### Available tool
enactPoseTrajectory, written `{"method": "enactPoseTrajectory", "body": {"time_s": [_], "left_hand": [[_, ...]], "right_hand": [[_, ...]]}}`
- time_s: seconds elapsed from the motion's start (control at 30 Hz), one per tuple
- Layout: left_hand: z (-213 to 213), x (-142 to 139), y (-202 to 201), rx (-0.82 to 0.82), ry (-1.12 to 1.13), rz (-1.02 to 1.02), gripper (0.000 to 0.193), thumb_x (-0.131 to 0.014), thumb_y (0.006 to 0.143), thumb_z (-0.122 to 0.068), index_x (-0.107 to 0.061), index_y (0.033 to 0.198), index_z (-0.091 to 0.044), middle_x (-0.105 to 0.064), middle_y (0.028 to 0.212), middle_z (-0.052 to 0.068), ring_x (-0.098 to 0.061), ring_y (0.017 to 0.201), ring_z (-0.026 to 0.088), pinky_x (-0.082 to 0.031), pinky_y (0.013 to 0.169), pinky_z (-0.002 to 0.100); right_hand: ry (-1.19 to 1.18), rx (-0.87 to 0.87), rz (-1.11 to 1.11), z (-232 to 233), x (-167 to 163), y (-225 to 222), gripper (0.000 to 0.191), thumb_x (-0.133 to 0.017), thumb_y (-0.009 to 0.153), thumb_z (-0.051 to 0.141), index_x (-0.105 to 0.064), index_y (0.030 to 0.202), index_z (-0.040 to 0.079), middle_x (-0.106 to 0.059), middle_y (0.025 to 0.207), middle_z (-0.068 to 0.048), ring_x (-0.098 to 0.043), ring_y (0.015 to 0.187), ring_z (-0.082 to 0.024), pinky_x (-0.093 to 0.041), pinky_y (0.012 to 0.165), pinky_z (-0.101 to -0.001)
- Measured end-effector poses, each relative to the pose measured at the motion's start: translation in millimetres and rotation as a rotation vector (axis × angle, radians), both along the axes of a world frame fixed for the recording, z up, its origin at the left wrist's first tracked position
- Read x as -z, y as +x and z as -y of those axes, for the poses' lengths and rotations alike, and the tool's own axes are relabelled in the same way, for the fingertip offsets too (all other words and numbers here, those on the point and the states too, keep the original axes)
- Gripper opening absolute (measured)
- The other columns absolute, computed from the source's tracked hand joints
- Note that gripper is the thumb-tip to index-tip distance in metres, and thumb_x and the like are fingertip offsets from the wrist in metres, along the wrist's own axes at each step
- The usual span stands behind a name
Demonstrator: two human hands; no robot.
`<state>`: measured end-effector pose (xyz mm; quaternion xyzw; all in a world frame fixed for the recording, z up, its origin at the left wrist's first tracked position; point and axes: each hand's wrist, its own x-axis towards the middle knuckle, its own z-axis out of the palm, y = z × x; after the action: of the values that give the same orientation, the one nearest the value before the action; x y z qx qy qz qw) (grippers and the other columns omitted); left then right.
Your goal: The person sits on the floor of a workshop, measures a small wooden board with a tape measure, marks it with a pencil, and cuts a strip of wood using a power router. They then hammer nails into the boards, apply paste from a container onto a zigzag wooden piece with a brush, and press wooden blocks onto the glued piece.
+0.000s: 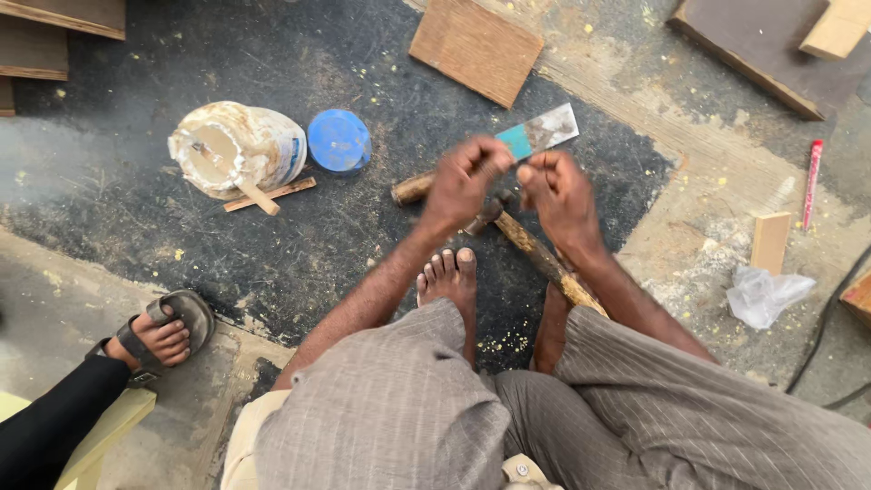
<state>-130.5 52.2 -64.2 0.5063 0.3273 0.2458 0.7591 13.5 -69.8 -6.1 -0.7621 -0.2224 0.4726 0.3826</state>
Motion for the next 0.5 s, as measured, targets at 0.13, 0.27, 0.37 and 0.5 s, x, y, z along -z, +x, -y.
{"method": "enactPoseTrajectory", "body": {"time_s": [0.13, 0.27, 0.37, 0.5], "left_hand": [[-96, 2, -12, -0.185, 0.496, -0.342, 0.007, -0.068, 0.102, -0.012, -0.07, 0.105, -0.006, -0.074, 0.093, 0.003, -0.07, 0.086, 0.013, -0.057, 0.077, 0.029], [-152, 27, -6, -0.24, 0.709, -0.17, 0.011, -0.074, 0.096, -0.01, -0.073, 0.107, -0.005, -0.076, 0.101, 0.006, -0.074, 0.093, 0.017, -0.058, 0.083, 0.031], [-139, 39, -8, -0.243, 0.669, -0.17, 0.011, -0.078, 0.092, -0.011, -0.075, 0.1, -0.004, -0.074, 0.1, 0.008, -0.072, 0.096, 0.019, -0.057, 0.084, 0.033], [-118, 45, -16, -0.22, 0.667, -0.128, 0.011, -0.079, 0.091, -0.011, -0.077, 0.101, -0.007, -0.078, 0.098, 0.004, -0.07, 0.102, 0.019, -0.058, 0.089, 0.033]], "right_hand": [[-0.159, -0.512, 0.51, 38, -21, -6, 0.042, -0.074, 0.093, 0.042, -0.064, 0.112, 0.006, -0.07, 0.088, -0.015, -0.066, 0.078, -0.028, -0.054, 0.066, -0.0401], [0.026, -0.842, 0.856, 71, -26, -12, 0.056, -0.078, 0.078, 0.046, -0.056, 0.114, 0.009, -0.073, 0.089, -0.014, -0.071, 0.078, -0.038, -0.056, 0.062, -0.0463], [-0.71, -0.757, 0.34, 79, -26, -9, 0.05, -0.065, 0.094, 0.039, -0.05, 0.135, 0.013, -0.071, 0.078, -0.015, -0.076, 0.071, -0.037, -0.061, 0.066, -0.0473], [-0.467, -0.657, 0.285, 81, -30, -2, 0.058, -0.071, 0.088, 0.037, -0.05, 0.136, 0.012, -0.071, 0.077, -0.017, -0.075, 0.073, -0.037, -0.059, 0.064, -0.0476]]}}
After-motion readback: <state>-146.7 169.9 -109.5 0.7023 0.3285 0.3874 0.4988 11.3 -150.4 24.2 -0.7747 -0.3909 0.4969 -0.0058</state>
